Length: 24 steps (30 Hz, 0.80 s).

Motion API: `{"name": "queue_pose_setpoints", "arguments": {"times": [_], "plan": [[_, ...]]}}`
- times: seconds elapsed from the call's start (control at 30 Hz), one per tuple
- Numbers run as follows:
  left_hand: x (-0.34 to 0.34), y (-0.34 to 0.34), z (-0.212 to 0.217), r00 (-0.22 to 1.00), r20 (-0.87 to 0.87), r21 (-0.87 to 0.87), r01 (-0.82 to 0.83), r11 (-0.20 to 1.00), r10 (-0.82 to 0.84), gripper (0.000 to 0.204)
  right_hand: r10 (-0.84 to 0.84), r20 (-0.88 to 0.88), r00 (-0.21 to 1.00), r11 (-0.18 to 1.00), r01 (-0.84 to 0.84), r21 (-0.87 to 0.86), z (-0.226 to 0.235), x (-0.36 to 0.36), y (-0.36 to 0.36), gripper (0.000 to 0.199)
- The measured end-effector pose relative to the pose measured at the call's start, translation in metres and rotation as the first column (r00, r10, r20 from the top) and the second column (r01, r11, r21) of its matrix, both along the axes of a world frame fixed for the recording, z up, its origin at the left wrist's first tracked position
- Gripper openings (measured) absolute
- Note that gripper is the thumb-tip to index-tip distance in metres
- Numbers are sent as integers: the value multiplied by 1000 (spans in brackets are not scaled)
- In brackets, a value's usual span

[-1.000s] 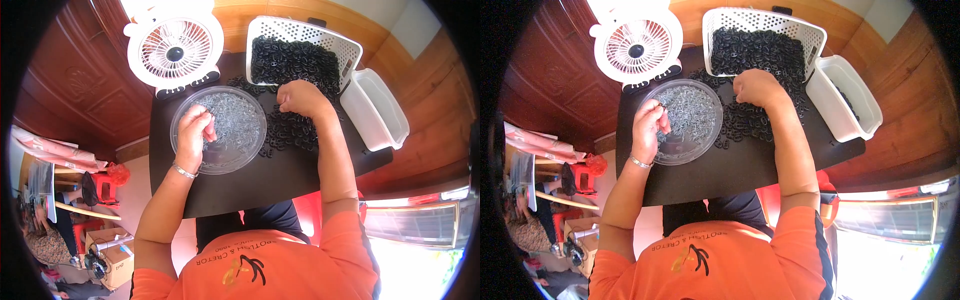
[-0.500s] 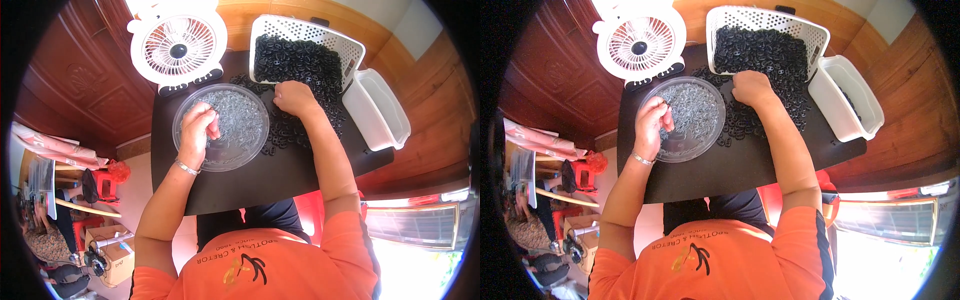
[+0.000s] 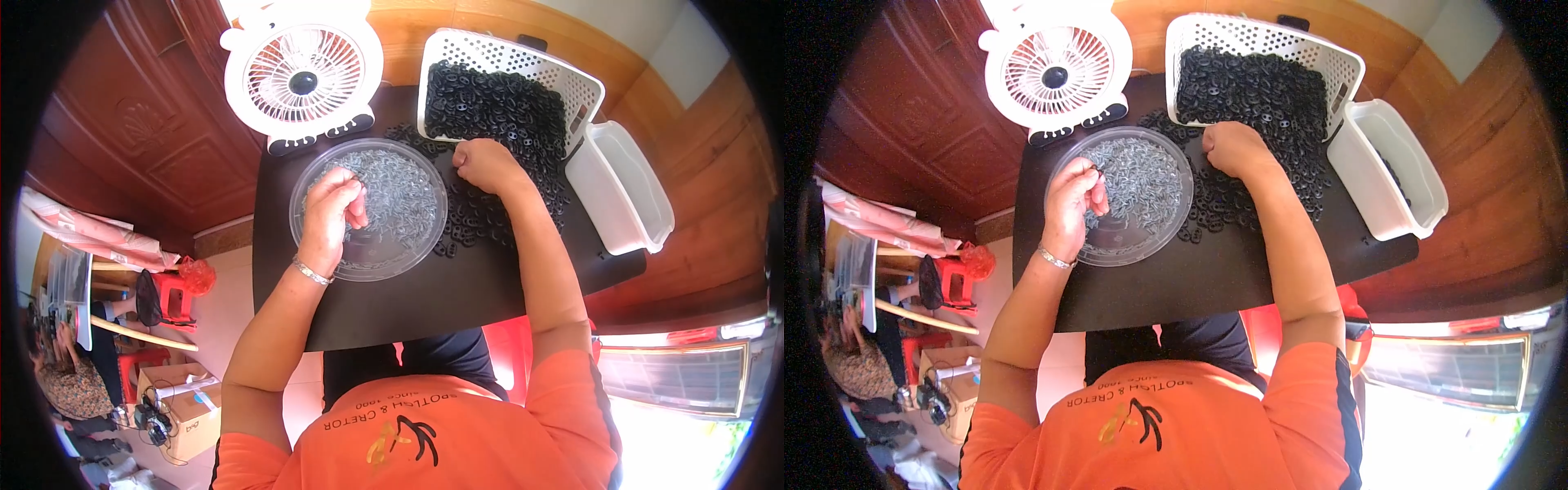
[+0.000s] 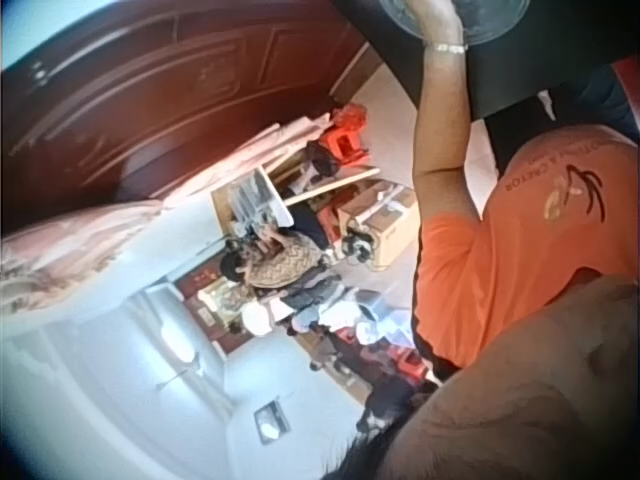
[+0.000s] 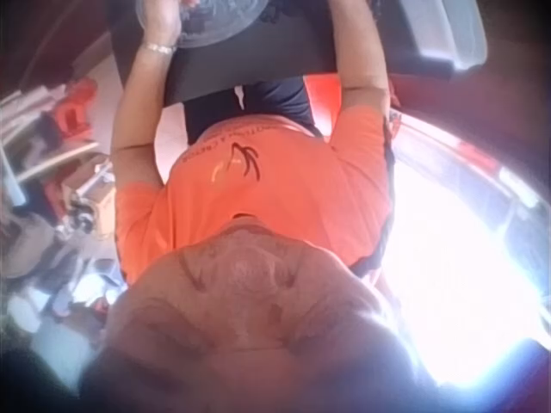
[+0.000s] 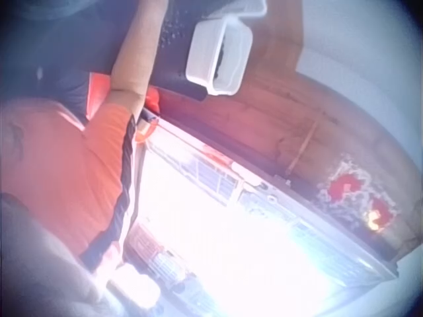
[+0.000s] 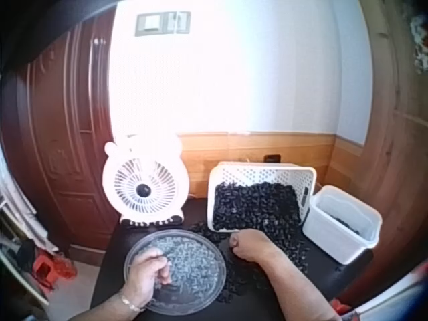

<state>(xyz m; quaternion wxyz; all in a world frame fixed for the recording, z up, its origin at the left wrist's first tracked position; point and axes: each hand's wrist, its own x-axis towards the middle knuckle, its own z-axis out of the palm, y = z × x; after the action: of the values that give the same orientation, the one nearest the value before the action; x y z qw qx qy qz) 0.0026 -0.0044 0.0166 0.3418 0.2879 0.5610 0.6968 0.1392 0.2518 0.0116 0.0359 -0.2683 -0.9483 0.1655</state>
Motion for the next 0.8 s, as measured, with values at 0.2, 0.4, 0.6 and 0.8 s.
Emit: {"name": "queue_pose_setpoints", "arguments": {"times": [0.2, 0.4, 0.6, 0.8], "plan": [[-1, -1, 1, 1000, 11, 5, -10, 1000, 10, 17, -55, 17, 998, 998, 54, 37, 9, 5, -2, 18], [-3, -2, 0, 1000, 3, 7, 4, 1000, -4, 17, 78, 27, 997, 990, -74, -124, 27, 11, -15, 18], [-2, -1, 0, 1000, -5, 18, 15, 1000, -15, 17, 131, 125, 983, 989, -121, -86, 26, 6, -21, 21], [-3, -1, -1, 1000, 19, 26, -9, 1000, 8, 17, 142, 146, 979, 989, -134, -65, 27, 4, -25, 16]]}}
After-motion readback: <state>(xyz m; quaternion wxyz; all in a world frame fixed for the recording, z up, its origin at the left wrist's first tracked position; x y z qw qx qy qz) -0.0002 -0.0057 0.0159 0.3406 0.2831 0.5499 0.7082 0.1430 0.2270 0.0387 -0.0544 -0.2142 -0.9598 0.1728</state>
